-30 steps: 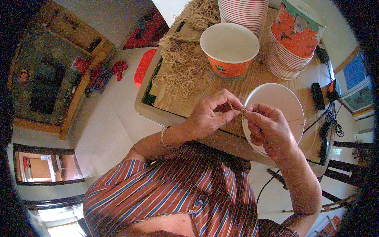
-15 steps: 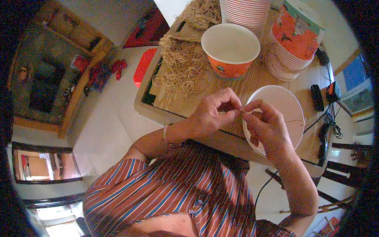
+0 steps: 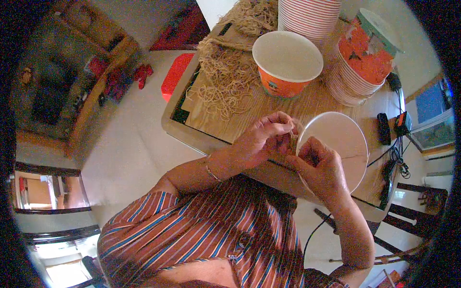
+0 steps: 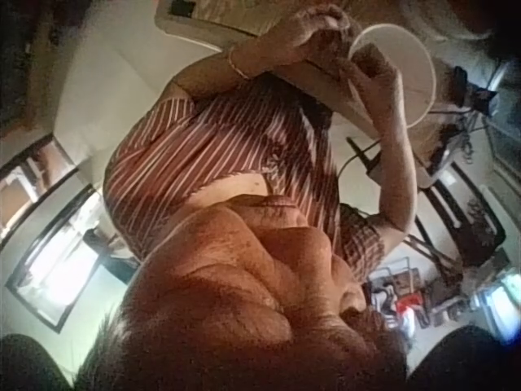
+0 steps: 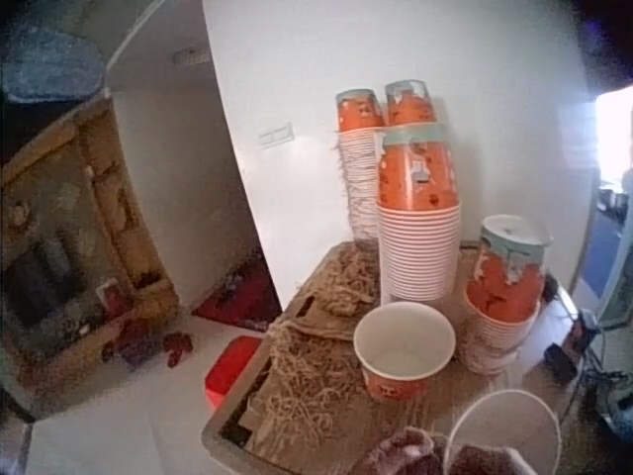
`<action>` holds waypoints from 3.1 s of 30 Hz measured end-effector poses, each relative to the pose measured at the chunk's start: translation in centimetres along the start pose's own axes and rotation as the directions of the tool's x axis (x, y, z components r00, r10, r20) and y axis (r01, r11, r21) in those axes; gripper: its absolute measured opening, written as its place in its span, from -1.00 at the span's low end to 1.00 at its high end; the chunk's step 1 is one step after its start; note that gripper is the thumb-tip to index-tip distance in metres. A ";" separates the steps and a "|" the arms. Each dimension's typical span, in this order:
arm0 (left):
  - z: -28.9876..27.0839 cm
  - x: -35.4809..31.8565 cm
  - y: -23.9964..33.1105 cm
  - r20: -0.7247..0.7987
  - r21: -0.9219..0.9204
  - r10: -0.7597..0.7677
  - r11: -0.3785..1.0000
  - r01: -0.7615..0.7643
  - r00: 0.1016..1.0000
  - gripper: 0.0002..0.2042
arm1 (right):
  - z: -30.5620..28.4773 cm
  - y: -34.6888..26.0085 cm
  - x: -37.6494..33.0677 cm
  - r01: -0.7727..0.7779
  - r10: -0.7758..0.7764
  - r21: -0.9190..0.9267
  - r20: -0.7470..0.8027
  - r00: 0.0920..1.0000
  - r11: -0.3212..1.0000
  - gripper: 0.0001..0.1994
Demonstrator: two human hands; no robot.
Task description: Untying and sorting rubber bands into paper cups.
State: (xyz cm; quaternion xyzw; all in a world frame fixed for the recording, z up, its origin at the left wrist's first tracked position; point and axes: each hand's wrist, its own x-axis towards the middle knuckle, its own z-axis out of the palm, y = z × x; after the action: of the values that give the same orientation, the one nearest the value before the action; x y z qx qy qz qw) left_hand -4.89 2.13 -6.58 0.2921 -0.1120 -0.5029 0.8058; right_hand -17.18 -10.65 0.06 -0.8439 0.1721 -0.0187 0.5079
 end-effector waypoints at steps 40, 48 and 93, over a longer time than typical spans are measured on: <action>-0.8 1.1 7.0 0.263 0.415 0.215 0.855 -0.311 0.941 -0.85 | 0.4 -1.2 0.2 -0.057 0.046 -0.301 -0.043 0.998 0.952 -0.75; 0.0 0.8 7.1 0.315 0.418 0.334 0.792 -0.446 0.888 -0.88 | 1.9 -1.9 0.7 -0.038 0.035 -0.198 -0.017 0.999 0.979 -0.79; 3.4 2.3 6.4 0.433 0.763 0.023 0.522 -0.380 0.901 -0.91 | 1.1 -3.9 1.4 0.256 -0.258 -0.954 0.211 0.943 0.156 -0.83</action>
State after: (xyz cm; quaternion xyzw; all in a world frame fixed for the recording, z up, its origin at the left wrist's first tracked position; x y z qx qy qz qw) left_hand -0.70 0.99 -0.38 0.5230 -0.5201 -0.3350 0.5863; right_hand -14.54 -8.44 2.71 -0.9892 0.0003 0.0071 -0.1467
